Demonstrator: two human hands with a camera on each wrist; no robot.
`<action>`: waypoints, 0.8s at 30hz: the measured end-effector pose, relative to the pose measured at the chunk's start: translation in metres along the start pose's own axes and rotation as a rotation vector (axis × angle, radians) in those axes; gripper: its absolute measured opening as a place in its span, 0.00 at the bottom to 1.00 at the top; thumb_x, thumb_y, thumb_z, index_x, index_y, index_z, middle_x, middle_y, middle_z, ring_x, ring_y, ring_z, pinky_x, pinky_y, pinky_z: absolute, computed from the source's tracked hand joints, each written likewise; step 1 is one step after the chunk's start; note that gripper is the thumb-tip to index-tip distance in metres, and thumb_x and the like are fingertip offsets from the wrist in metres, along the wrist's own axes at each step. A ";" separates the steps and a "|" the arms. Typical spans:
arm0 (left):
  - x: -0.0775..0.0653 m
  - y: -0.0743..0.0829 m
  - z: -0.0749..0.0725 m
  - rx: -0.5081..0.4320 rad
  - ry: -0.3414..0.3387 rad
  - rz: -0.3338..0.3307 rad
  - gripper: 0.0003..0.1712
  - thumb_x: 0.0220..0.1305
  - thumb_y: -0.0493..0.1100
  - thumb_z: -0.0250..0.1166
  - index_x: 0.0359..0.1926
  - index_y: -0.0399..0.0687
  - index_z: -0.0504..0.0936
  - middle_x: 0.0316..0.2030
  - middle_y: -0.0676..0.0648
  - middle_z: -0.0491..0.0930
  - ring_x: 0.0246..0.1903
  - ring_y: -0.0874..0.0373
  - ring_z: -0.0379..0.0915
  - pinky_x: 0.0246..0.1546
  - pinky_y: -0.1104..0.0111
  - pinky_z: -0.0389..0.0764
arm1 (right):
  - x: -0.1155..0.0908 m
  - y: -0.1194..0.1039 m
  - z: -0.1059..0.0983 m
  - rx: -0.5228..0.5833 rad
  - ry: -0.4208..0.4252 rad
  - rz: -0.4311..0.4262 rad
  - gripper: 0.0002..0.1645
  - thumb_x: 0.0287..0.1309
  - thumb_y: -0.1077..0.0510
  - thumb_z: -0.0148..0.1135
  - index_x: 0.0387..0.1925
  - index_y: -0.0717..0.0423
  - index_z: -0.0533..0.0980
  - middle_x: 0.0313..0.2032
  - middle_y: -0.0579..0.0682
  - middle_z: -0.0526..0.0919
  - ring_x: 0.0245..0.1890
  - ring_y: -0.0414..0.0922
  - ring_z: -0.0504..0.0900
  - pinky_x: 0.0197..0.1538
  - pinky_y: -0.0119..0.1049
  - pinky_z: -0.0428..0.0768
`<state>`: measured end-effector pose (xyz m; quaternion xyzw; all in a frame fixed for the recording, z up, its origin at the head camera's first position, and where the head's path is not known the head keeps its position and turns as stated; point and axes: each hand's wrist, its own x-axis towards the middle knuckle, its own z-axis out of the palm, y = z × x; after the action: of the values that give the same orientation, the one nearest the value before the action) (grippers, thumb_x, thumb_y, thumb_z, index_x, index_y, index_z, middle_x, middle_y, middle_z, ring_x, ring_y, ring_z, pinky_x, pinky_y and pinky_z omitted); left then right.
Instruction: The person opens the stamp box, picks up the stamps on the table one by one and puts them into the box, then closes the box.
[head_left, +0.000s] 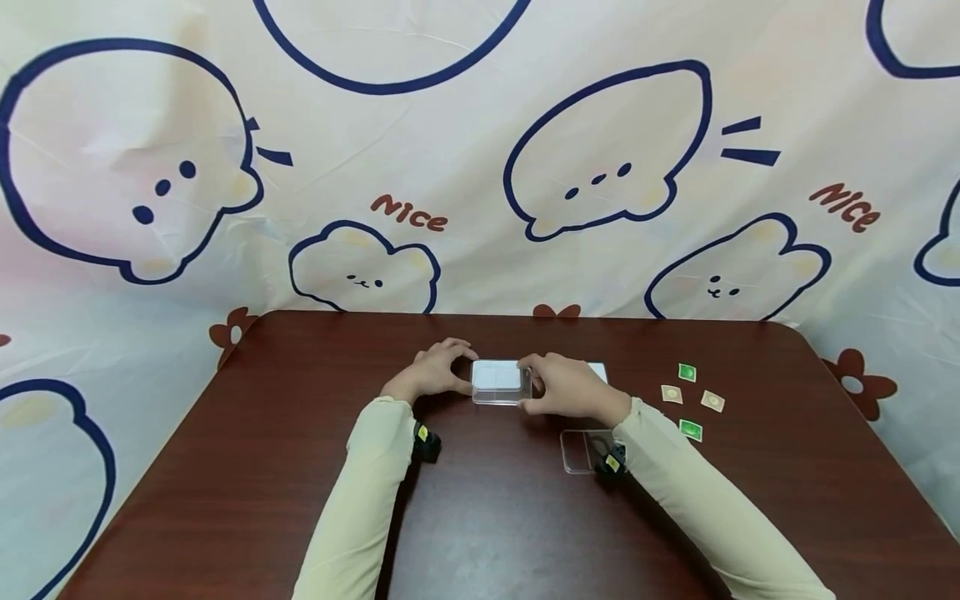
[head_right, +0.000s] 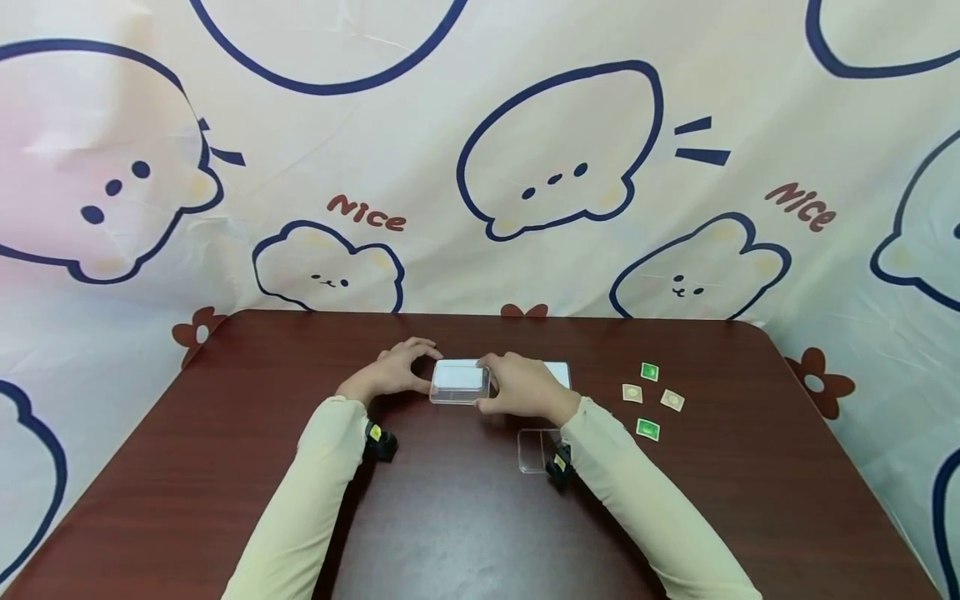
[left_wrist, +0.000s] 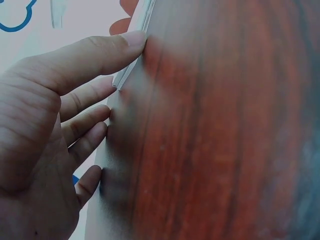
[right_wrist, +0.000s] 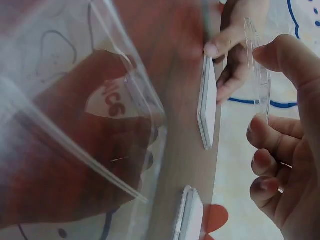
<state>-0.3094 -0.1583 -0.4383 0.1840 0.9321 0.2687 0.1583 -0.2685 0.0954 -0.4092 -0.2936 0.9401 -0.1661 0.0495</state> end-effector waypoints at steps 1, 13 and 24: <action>0.000 0.000 0.000 -0.001 0.001 0.002 0.33 0.53 0.51 0.71 0.61 0.52 0.75 0.72 0.47 0.58 0.72 0.45 0.50 0.68 0.43 0.49 | -0.003 -0.002 0.001 -0.012 0.009 -0.007 0.37 0.48 0.41 0.68 0.57 0.56 0.74 0.24 0.41 0.73 0.25 0.37 0.68 0.23 0.29 0.65; -0.001 -0.003 -0.003 -0.003 -0.001 0.009 0.34 0.56 0.52 0.70 0.63 0.52 0.73 0.72 0.46 0.58 0.72 0.43 0.50 0.67 0.41 0.49 | -0.028 -0.027 0.009 0.003 -0.038 -0.094 0.32 0.49 0.41 0.67 0.54 0.52 0.76 0.25 0.39 0.73 0.27 0.36 0.66 0.25 0.27 0.64; 0.002 -0.004 0.001 -0.021 -0.006 0.006 0.35 0.55 0.53 0.71 0.63 0.53 0.73 0.72 0.47 0.57 0.72 0.44 0.49 0.68 0.43 0.48 | -0.046 -0.035 0.021 -0.029 -0.062 -0.136 0.31 0.45 0.40 0.69 0.50 0.50 0.78 0.24 0.36 0.72 0.27 0.33 0.66 0.26 0.26 0.65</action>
<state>-0.3120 -0.1600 -0.4418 0.1857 0.9282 0.2786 0.1621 -0.2079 0.0880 -0.4173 -0.3626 0.9183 -0.1461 0.0629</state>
